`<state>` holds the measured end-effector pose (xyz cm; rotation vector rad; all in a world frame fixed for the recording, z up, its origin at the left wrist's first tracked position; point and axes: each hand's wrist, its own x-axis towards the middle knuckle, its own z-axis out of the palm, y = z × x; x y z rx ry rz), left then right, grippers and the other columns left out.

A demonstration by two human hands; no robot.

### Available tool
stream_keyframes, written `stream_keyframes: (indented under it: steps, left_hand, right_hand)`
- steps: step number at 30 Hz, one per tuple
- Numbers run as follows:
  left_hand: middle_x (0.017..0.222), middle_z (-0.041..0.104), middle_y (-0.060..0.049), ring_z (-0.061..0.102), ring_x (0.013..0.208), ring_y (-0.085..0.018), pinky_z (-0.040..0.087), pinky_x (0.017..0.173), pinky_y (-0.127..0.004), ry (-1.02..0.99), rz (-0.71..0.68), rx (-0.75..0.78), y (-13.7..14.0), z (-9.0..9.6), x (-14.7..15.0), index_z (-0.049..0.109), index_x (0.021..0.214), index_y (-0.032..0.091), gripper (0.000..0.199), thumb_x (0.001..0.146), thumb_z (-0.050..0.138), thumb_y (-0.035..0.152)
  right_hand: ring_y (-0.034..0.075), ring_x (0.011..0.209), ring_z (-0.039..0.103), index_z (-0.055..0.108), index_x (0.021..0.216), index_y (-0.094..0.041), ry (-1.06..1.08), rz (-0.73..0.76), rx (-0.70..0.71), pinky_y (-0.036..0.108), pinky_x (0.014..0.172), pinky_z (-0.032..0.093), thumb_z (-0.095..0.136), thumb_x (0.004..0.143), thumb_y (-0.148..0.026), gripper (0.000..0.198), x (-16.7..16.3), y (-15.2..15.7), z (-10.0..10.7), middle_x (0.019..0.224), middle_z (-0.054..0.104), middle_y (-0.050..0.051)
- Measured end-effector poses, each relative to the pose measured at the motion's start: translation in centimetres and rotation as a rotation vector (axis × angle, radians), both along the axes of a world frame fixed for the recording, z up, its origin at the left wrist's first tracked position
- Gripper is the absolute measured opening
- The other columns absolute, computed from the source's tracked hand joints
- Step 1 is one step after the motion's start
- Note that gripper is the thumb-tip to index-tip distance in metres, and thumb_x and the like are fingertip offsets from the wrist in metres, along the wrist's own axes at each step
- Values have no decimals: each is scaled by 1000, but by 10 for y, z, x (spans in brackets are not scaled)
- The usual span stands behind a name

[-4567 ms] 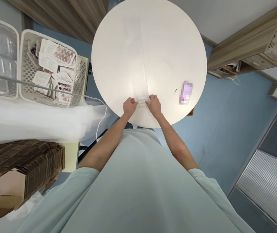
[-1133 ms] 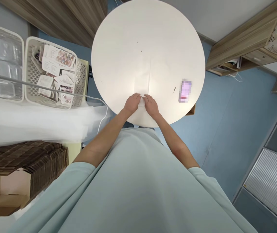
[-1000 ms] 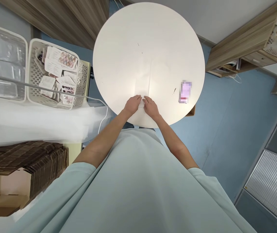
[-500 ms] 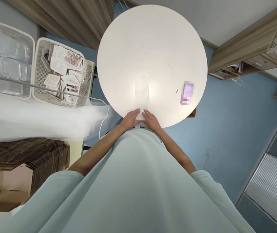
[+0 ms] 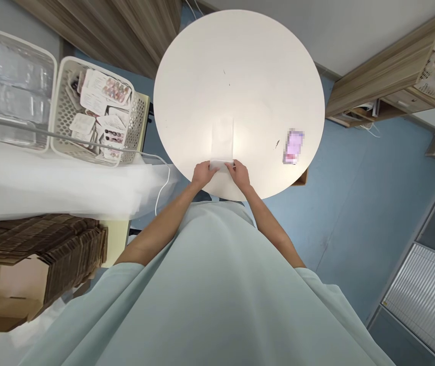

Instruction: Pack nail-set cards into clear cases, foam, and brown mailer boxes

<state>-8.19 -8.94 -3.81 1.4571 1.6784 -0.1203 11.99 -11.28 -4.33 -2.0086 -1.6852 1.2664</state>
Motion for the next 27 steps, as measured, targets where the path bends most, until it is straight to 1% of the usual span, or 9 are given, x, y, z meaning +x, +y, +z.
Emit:
stream_keyframes:
  steps: [2, 5, 9, 12, 14, 16, 19, 23, 27]
  left_hand:
    - [100, 79, -13, 73, 98, -34, 57, 85, -42, 33, 3, -8, 5, -1, 5, 74, 98, 21, 37, 103, 66, 56]
    - [112, 78, -17, 74, 109, -38, 59, 95, -48, 89, 5, -32, 7, 1, 14, 74, 108, 20, 35, 106, 62, 53]
    - [144, 67, -25, 65, 137, -45, 58, 109, -56, 140, 20, 8, 6, 6, 22, 67, 138, 15, 47, 108, 58, 50]
    - [167, 53, -28, 50, 156, -47, 53, 119, -60, 93, -15, 171, 6, 3, 24, 48, 164, 11, 64, 108, 56, 41]
    - [177, 46, -26, 40, 166, -43, 44, 130, -62, -16, -152, 278, 7, -2, 24, 39, 173, 11, 69, 108, 51, 30]
    - [179, 45, -22, 36, 171, -37, 34, 138, -59, -116, -305, 310, 8, -8, 22, 37, 176, 12, 69, 108, 42, 21]
    - [179, 46, -21, 37, 171, -33, 30, 140, -56, -151, -415, 290, 6, -12, 17, 40, 175, 8, 70, 105, 36, 13]
    - [178, 46, -21, 40, 169, -32, 31, 140, -55, -131, -470, 287, -5, -4, 7, 48, 170, 6, 69, 101, 42, 13]
    - [177, 49, -19, 44, 167, -32, 31, 140, -55, -166, -494, 261, -31, 6, -6, 52, 168, 13, 67, 102, 49, 23]
  right_hand:
    - [23, 86, 71, 69, 103, -22, -41, -6, -8, 35, 83, 60, 54, 116, -56, 40, -1, 5, -2, 103, 78, 8]
    - [25, 92, 72, 70, 109, -21, -127, 9, -28, 37, 86, 62, 55, 116, -52, 34, -2, 7, -4, 108, 77, 11]
    - [30, 117, 73, 65, 142, -17, -245, 5, -46, 43, 99, 64, 54, 115, -52, 45, -3, 7, -5, 131, 72, 17]
    - [35, 147, 61, 51, 164, -14, -256, 52, 67, 52, 117, 59, 52, 116, -49, 59, -3, 12, -5, 157, 60, 24]
    - [34, 163, 47, 49, 167, -14, -237, 177, 156, 53, 130, 49, 50, 117, -40, 57, -3, 17, -4, 170, 52, 23]
    - [30, 170, 38, 49, 169, -13, -206, 344, 183, 50, 137, 41, 44, 117, -29, 55, -1, 22, -3, 176, 48, 20]
    - [28, 172, 36, 44, 173, -9, -165, 507, 164, 48, 139, 38, 40, 115, -22, 59, 3, 21, -1, 180, 45, 19]
    - [33, 174, 32, 35, 178, -10, -154, 553, 153, 54, 139, 36, 57, 110, -33, 74, 7, -2, -1, 185, 34, 20]
    - [32, 176, 27, 31, 179, -8, -178, 572, 132, 52, 142, 31, 56, 109, -28, 77, 4, -44, 2, 187, 28, 21]
